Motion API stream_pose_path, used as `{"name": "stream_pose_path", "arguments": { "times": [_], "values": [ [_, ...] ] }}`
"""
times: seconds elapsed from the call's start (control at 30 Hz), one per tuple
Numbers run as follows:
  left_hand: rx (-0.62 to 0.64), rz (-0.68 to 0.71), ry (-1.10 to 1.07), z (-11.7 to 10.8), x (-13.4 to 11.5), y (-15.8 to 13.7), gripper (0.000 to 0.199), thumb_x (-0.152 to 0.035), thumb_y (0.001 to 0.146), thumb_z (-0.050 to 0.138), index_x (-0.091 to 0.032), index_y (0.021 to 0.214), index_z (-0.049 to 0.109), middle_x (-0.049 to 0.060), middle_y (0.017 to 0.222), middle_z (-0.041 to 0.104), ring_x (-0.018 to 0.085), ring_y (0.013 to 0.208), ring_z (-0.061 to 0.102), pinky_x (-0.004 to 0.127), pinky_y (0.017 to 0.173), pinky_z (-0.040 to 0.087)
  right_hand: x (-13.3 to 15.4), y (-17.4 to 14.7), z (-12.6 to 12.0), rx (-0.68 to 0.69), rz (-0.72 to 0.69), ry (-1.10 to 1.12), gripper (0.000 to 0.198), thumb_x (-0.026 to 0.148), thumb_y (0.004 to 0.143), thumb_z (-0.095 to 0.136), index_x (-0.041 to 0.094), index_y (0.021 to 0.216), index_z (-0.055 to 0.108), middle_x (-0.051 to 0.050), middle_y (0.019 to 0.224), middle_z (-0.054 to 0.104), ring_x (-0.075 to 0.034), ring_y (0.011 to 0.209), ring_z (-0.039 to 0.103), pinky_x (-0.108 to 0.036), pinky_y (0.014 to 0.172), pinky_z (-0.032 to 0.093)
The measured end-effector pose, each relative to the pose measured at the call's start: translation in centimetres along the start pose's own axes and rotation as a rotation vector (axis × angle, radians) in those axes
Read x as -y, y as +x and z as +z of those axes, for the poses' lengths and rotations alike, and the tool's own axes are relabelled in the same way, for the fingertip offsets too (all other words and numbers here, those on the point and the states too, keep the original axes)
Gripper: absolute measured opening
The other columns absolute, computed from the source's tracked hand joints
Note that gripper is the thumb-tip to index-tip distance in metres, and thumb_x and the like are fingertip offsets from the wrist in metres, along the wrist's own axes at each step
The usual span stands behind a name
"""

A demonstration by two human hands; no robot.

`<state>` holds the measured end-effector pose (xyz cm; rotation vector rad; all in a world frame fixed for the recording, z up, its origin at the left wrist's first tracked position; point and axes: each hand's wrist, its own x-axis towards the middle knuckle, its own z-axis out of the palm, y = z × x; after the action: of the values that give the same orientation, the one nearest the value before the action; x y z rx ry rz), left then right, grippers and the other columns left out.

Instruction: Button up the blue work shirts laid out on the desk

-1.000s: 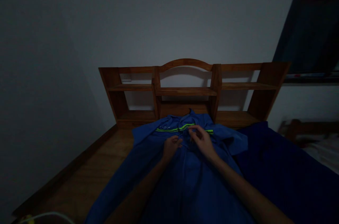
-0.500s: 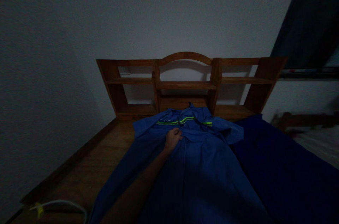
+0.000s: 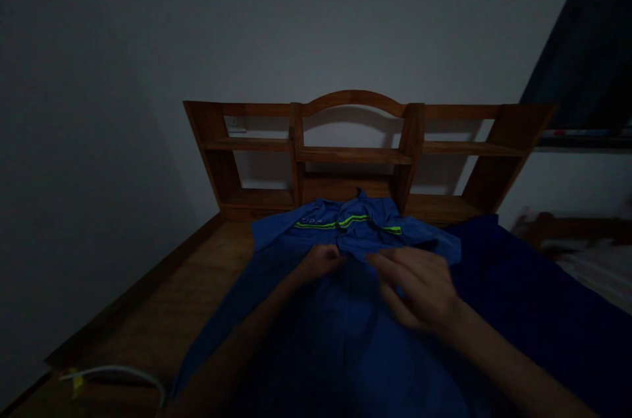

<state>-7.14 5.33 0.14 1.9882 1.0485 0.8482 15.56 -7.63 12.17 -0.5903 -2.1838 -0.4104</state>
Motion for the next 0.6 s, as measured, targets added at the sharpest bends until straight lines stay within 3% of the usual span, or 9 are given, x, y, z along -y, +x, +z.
{"name": "stream_pose_path", "arguments": {
  "times": [0.07, 0.17, 0.27, 0.43, 0.6],
  "values": [
    [0.075, 0.008, -0.037, -0.2, 0.1, -0.7, 0.034, -0.048, 0.080, 0.057, -0.014, 0.079, 0.060, 0.000, 0.064, 0.060, 0.012, 0.060, 0.056, 0.020, 0.056, 0.039, -2.4, -0.6, 3.4, 0.085, 0.136, 0.044, 0.025, 0.015, 0.087, 0.047, 0.018, 0.107, 0.061, -0.005, 0.087, 0.064, -0.013, 0.076, 0.061, -0.024, 0.068, 0.047],
    [0.113, 0.023, -0.022, -0.1, 0.3, -0.9, 0.033, -0.046, 0.077, 0.063, -0.014, 0.085, 0.065, 0.001, 0.069, 0.062, 0.012, 0.064, 0.057, 0.020, 0.060, 0.041, -5.6, -2.8, 8.0, 0.141, 0.468, 0.233, 0.022, 0.016, 0.088, 0.043, 0.018, 0.098, 0.062, -0.004, 0.091, 0.065, -0.014, 0.081, 0.061, -0.024, 0.073, 0.047],
    [0.134, 0.051, 0.007, 0.0, 0.4, -0.8, 0.035, -0.044, 0.073, 0.068, -0.015, 0.092, 0.066, 0.002, 0.075, 0.064, 0.012, 0.069, 0.057, 0.021, 0.062, 0.042, -6.8, -4.8, 10.3, 0.190, 0.667, 0.379, 0.019, 0.016, 0.086, 0.045, 0.019, 0.095, 0.062, -0.002, 0.092, 0.065, -0.013, 0.077, 0.060, -0.024, 0.071, 0.046],
    [0.227, 0.127, 0.056, -0.2, 0.1, -1.0, 0.034, -0.043, 0.069, 0.073, -0.017, 0.090, 0.067, 0.002, 0.089, 0.066, 0.012, 0.076, 0.056, 0.022, 0.069, 0.042, -6.2, -6.0, 11.2, 0.309, 0.638, 0.411, 0.021, 0.010, 0.080, 0.048, 0.020, 0.090, 0.063, -0.001, 0.091, 0.062, -0.013, 0.082, 0.058, -0.023, 0.074, 0.043],
    [0.230, 0.079, 0.115, -0.1, -0.4, -1.5, 0.027, -0.040, 0.072, 0.070, -0.016, 0.082, 0.063, 0.001, 0.081, 0.064, 0.011, 0.072, 0.056, 0.020, 0.066, 0.041, -6.1, -6.6, 12.1, 0.399, 0.660, 0.352, 0.022, 0.009, 0.078, 0.049, 0.020, 0.089, 0.064, -0.002, 0.091, 0.060, -0.012, 0.076, 0.057, -0.022, 0.070, 0.042]
  ]
}}
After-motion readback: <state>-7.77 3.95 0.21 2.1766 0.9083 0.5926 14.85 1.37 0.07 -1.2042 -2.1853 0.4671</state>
